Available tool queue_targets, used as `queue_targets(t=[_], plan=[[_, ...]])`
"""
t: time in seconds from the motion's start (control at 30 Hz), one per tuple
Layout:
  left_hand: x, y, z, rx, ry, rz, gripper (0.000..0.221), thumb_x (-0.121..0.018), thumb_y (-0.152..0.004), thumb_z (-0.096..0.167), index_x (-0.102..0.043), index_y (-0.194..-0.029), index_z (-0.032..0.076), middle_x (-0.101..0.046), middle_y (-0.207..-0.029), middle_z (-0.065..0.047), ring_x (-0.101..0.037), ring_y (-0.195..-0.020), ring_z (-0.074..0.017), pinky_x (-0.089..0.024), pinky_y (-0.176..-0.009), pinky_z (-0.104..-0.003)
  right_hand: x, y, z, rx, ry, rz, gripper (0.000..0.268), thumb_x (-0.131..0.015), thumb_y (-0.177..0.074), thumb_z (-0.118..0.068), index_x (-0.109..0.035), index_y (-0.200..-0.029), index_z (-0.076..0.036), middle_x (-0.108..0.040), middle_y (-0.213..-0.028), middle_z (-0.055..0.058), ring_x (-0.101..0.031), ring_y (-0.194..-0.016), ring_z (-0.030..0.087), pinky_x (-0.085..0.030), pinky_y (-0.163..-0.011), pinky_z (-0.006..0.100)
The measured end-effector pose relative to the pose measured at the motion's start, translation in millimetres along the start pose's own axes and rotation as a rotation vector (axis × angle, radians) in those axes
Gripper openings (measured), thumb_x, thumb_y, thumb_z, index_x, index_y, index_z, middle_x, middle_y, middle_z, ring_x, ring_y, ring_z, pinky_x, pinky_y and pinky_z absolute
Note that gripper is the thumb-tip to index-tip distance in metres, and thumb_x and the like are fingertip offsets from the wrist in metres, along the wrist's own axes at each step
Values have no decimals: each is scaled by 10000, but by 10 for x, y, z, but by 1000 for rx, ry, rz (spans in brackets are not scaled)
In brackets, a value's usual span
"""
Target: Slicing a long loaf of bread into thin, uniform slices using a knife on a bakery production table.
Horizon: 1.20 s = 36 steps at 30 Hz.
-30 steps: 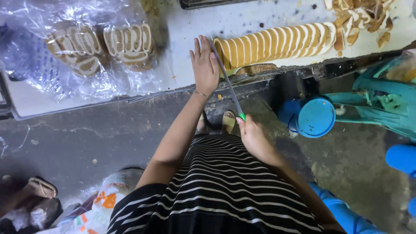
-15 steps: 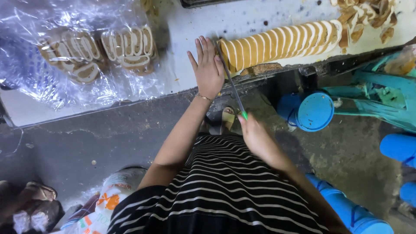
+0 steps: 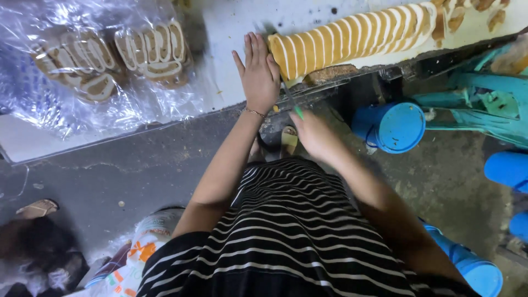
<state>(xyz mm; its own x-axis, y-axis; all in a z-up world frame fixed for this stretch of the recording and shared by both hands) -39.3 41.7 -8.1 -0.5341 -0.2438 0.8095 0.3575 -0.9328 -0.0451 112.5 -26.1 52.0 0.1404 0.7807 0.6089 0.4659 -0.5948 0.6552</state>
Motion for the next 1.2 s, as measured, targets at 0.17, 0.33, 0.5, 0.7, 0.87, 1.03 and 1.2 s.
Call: queue_targets(t=[0.17,0.33,0.5,0.7,0.87,1.03,1.2], plan=[[-52,-38,-51,20,-31,11,634,-122,-1073,372,-292,-1590,47,-312,-1662,-135,-187,-1576,-256,10,-1294,-546,121,17,-126,-170,-220,11,419,-313,-1138,-352,-563,-968,-63,-503,-714,59,-473,-583,215,-371,-540,379],[-112,-43,-120,66,22,22,649,-113,-1068,395,-280,-1590,47,-324,-1663,-122,-195,-1579,-247,37,-1290,-539,-244,313,424,-89,-14,146,399,-423,-1105,-369,-594,-984,-30,-645,-680,213,-627,-544,404,-428,-495,495],[-70,-18,-56,51,61,29,630,-103,-1071,360,-336,-1563,43,-360,-1635,-154,-240,-1568,-288,-53,-1301,-530,-26,-268,0,-128,-286,30,427,-322,-1139,-354,-592,-1038,-40,-377,-610,-37,-348,-469,106,-292,-423,301],[-113,-48,-125,45,133,58,616,-130,-1081,357,-346,-1569,49,-365,-1634,-153,-280,-1558,-313,-52,-1299,-564,-426,266,567,-113,-148,144,380,-430,-1100,-337,-593,-1071,5,-682,-803,303,-679,-719,494,-478,-598,558],[-131,-34,-154,43,163,78,596,-151,-1090,343,-347,-1570,50,-354,-1639,-161,-279,-1560,-324,-101,-1300,-572,-54,-93,-1,-397,-348,-44,435,-270,-1106,-412,-547,-1258,-114,-513,-804,74,-491,-616,219,-343,-518,365],[-205,0,-177,69,230,89,656,-95,-1086,411,-389,-1558,61,-364,-1636,-144,-259,-1562,-321,-117,-1301,-539,-199,-58,134,-601,-592,2,594,-172,-1126,-449,-585,-891,-94,-334,-646,-24,-306,-495,122,-249,-462,322],[-172,-88,-193,71,330,143,679,-103,-1083,440,-368,-1561,37,-344,-1643,-163,-226,-1567,-379,-129,-1278,-624,-1536,-30,1585,-113,185,-12,400,-302,-1087,-249,-590,-1364,-231,-651,-1047,139,-699,-818,399,-566,-714,541]])
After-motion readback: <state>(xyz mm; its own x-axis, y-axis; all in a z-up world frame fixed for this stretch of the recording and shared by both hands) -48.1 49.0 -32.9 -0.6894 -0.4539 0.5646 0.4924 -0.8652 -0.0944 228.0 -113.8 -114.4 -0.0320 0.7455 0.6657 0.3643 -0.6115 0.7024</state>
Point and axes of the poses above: each hand's wrist, its own y-axis away from the middle knuckle, its own x-axis out of the back of the hand, z = x × y, the point moved 7 cm from there along -y, towards the middle knuckle
